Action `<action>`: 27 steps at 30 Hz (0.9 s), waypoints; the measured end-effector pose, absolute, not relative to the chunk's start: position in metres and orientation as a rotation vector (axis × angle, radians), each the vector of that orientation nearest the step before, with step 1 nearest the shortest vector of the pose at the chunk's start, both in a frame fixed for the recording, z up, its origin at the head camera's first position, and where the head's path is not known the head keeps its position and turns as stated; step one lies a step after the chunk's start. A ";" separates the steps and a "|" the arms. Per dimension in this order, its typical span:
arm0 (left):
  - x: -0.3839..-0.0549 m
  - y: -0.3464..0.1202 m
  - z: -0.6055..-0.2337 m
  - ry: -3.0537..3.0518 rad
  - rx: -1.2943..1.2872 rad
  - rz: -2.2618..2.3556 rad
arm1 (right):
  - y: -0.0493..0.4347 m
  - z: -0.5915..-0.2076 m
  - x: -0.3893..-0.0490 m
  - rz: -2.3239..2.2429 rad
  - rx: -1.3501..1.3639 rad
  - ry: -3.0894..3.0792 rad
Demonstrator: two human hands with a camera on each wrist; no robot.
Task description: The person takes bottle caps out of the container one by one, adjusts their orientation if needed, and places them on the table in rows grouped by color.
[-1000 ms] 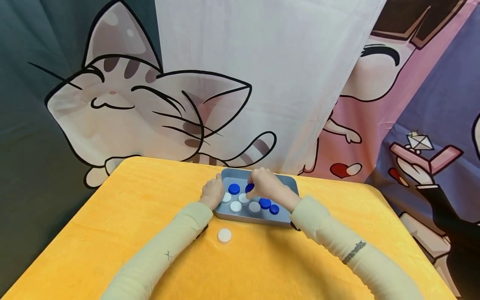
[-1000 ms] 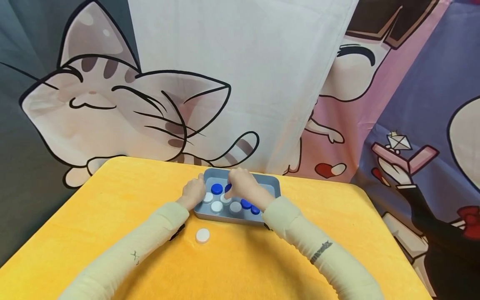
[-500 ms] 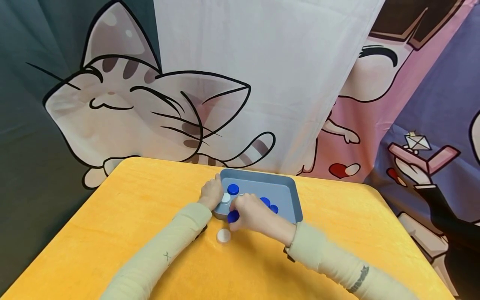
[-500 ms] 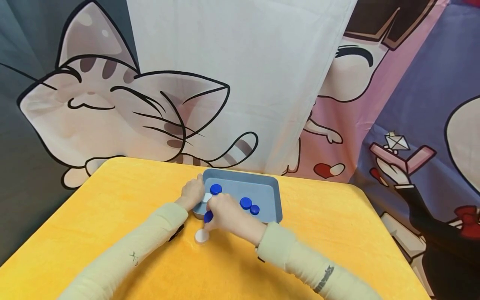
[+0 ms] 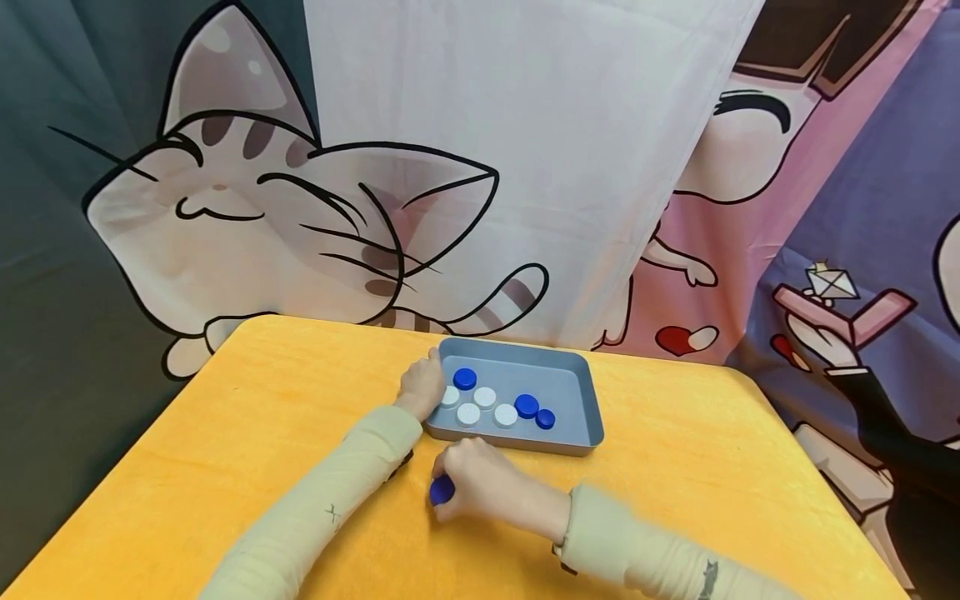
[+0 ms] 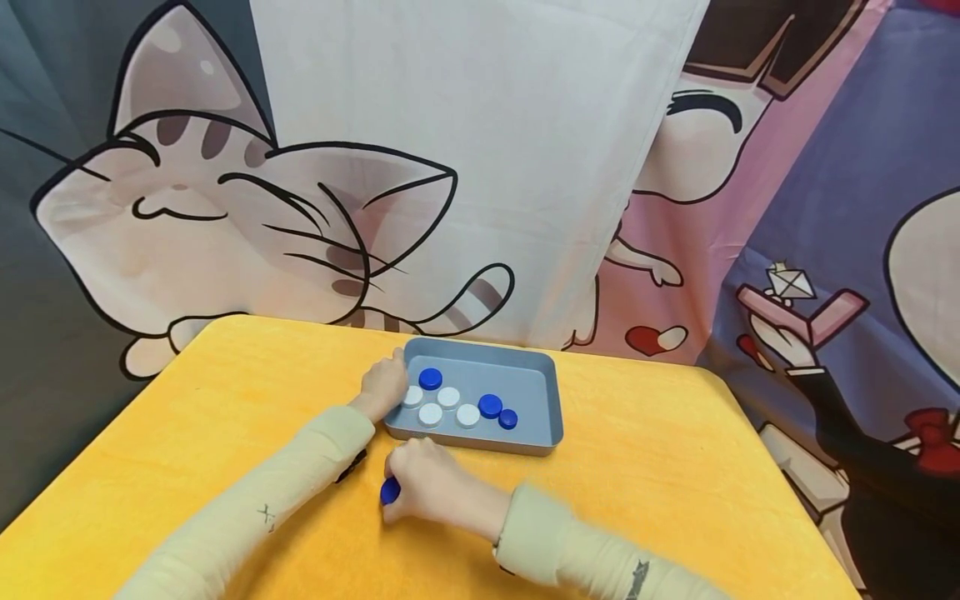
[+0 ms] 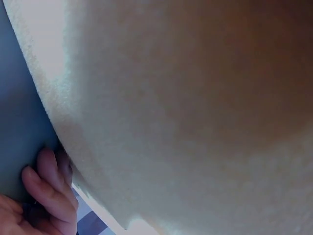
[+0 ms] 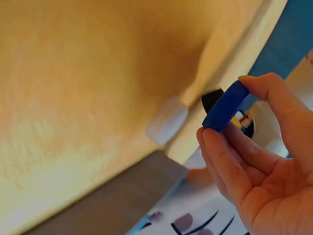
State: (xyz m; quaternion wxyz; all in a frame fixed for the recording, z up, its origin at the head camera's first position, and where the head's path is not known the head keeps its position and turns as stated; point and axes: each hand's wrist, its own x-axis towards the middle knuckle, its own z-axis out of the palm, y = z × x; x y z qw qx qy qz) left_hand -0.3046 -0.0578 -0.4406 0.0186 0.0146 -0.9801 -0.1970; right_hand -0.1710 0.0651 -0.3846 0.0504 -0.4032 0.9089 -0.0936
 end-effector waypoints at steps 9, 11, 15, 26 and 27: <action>-0.305 -0.058 -0.441 -3.049 0.037 -0.594 | 0.064 -0.402 -0.161 -0.234 -1.291 2.761; -0.305 -0.058 -0.441 -3.043 0.039 -0.596 | 0.063 -0.404 -0.160 -0.231 -1.303 2.765; -0.306 -0.058 -0.442 -3.042 0.041 -0.601 | 0.062 -0.408 -0.157 -0.226 -1.311 2.768; -0.306 -0.059 -0.441 -3.050 0.037 -0.607 | 0.061 -0.415 -0.156 -0.217 -1.285 2.759; -0.306 -0.059 -0.441 -3.051 0.038 -0.610 | 0.061 -0.415 -0.156 -0.217 -1.282 2.758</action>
